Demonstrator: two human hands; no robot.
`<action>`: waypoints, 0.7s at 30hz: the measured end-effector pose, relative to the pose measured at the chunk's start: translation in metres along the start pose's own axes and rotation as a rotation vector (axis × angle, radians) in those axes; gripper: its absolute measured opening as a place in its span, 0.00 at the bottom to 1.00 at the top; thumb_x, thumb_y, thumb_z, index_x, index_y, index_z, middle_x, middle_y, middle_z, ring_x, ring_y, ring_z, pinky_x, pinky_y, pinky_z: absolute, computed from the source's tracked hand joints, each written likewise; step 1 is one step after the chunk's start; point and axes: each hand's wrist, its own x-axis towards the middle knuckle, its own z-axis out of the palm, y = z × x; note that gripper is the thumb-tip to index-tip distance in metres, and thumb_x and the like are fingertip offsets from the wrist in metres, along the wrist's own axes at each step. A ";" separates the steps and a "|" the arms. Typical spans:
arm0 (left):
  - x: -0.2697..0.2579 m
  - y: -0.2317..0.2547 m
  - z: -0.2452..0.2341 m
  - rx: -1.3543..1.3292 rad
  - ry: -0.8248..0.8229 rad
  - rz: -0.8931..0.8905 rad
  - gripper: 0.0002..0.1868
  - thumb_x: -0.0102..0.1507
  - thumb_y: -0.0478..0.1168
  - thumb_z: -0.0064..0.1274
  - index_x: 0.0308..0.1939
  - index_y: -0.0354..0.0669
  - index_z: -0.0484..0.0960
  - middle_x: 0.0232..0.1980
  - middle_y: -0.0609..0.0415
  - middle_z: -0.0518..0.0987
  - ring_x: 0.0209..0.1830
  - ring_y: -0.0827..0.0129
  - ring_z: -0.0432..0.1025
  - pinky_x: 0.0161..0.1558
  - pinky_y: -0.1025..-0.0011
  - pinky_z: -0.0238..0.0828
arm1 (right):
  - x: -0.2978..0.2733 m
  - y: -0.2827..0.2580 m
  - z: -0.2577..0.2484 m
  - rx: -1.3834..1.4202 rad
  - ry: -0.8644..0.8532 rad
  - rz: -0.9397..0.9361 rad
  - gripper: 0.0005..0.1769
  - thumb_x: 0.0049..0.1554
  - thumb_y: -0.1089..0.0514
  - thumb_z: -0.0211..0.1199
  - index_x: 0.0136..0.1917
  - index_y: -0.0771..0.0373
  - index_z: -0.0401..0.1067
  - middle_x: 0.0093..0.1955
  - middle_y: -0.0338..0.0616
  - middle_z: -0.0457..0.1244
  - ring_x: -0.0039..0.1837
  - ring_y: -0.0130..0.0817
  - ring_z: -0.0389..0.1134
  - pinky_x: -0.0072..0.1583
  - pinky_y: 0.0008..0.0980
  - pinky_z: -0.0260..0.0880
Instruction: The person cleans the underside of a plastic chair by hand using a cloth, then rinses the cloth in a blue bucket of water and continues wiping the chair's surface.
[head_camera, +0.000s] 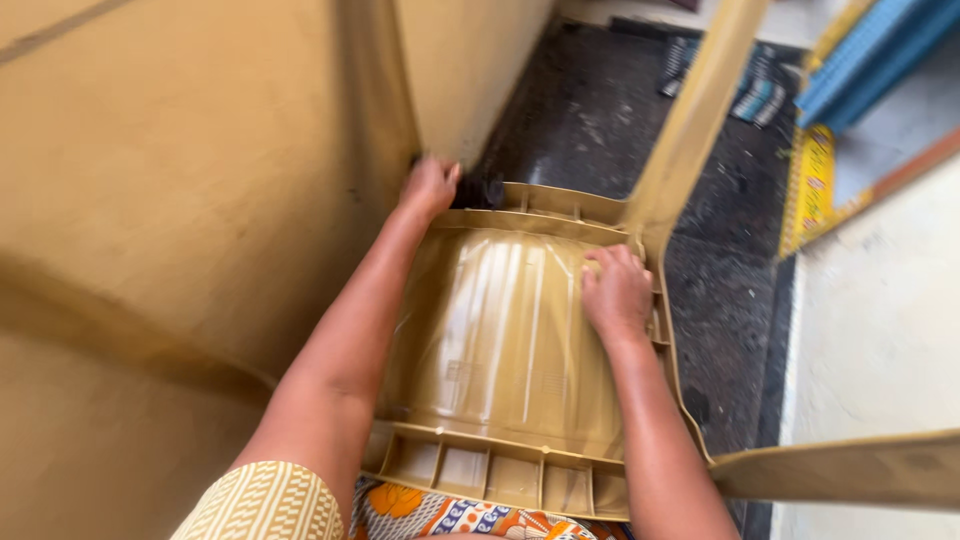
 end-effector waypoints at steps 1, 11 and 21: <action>-0.005 -0.009 0.019 0.108 -0.249 -0.181 0.16 0.69 0.51 0.53 0.49 0.44 0.87 0.49 0.38 0.82 0.48 0.44 0.77 0.51 0.53 0.72 | 0.000 0.000 0.001 0.010 0.011 -0.016 0.12 0.54 0.55 0.67 0.53 0.53 0.79 0.57 0.44 0.66 0.63 0.44 0.66 0.63 0.47 0.61; 0.001 0.023 0.028 -0.356 -0.290 -0.057 0.10 0.63 0.41 0.59 0.45 0.42 0.86 0.40 0.50 0.83 0.40 0.64 0.76 0.44 0.68 0.72 | -0.002 -0.015 -0.012 0.109 -0.032 0.000 0.10 0.57 0.57 0.65 0.53 0.58 0.77 0.54 0.43 0.65 0.56 0.40 0.69 0.57 0.41 0.68; -0.075 0.142 -0.080 -1.246 -0.552 0.116 0.08 0.70 0.39 0.54 0.50 0.41 0.83 0.43 0.58 0.82 0.44 0.76 0.76 0.41 0.75 0.75 | -0.002 -0.020 -0.019 0.149 0.098 -0.062 0.17 0.54 0.62 0.65 0.58 0.55 0.77 0.56 0.41 0.66 0.52 0.45 0.71 0.51 0.43 0.71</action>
